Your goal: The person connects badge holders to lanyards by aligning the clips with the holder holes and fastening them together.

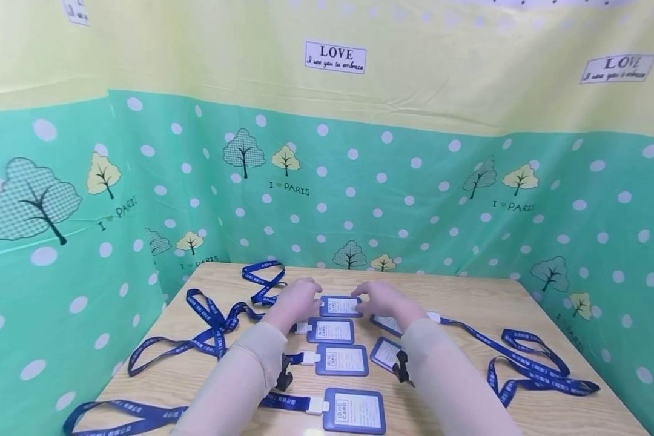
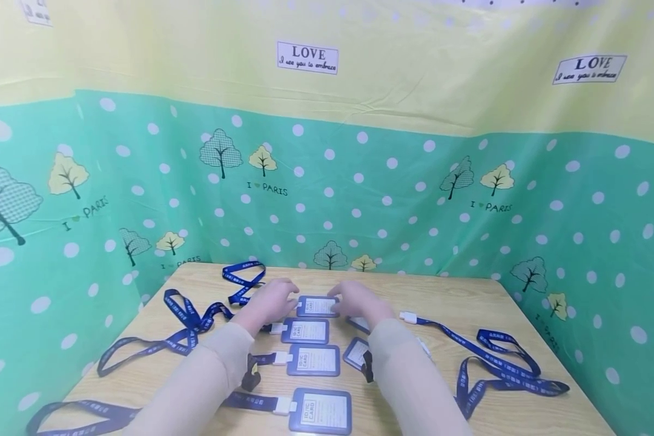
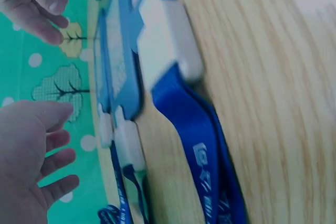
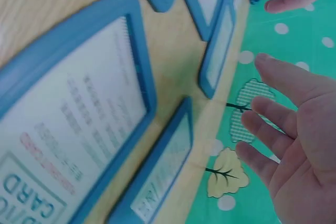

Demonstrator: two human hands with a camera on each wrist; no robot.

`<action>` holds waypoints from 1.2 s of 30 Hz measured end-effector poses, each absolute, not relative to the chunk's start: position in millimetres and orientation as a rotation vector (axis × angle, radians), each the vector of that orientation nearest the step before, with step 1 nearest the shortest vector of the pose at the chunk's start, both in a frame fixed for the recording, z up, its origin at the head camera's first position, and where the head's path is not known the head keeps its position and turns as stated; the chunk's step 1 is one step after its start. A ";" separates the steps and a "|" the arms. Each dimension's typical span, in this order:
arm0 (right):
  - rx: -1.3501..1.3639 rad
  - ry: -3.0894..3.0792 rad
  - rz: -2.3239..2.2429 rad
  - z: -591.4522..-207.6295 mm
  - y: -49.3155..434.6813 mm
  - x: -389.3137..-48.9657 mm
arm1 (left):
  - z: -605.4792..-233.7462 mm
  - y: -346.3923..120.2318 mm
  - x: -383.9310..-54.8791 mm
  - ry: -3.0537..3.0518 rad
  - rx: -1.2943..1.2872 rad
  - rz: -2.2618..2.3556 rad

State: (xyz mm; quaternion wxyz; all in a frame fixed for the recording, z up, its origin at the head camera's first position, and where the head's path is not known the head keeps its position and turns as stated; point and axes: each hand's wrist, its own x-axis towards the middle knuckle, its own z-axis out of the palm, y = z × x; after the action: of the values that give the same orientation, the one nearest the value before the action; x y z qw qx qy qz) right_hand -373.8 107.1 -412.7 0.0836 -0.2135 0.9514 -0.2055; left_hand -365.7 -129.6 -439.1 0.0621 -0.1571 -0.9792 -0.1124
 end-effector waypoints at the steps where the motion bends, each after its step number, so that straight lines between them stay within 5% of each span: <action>1: -0.651 2.846 -0.608 -410.3 108.8 -373.1 | -438.0 -128.6 -365.4 -2.946 -0.483 -0.349; 36: -0.952 2.997 -0.695 -345.5 186.1 -345.9 | -377.4 -95.9 -327.6 -2.642 -0.763 -0.631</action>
State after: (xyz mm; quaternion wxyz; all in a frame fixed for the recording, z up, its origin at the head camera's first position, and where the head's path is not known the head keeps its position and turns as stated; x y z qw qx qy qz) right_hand -345.9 186.1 -345.5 -0.0394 -0.2955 0.9299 -0.2156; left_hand -327.6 -95.9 -377.4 0.1595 -0.2670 -0.9244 -0.2208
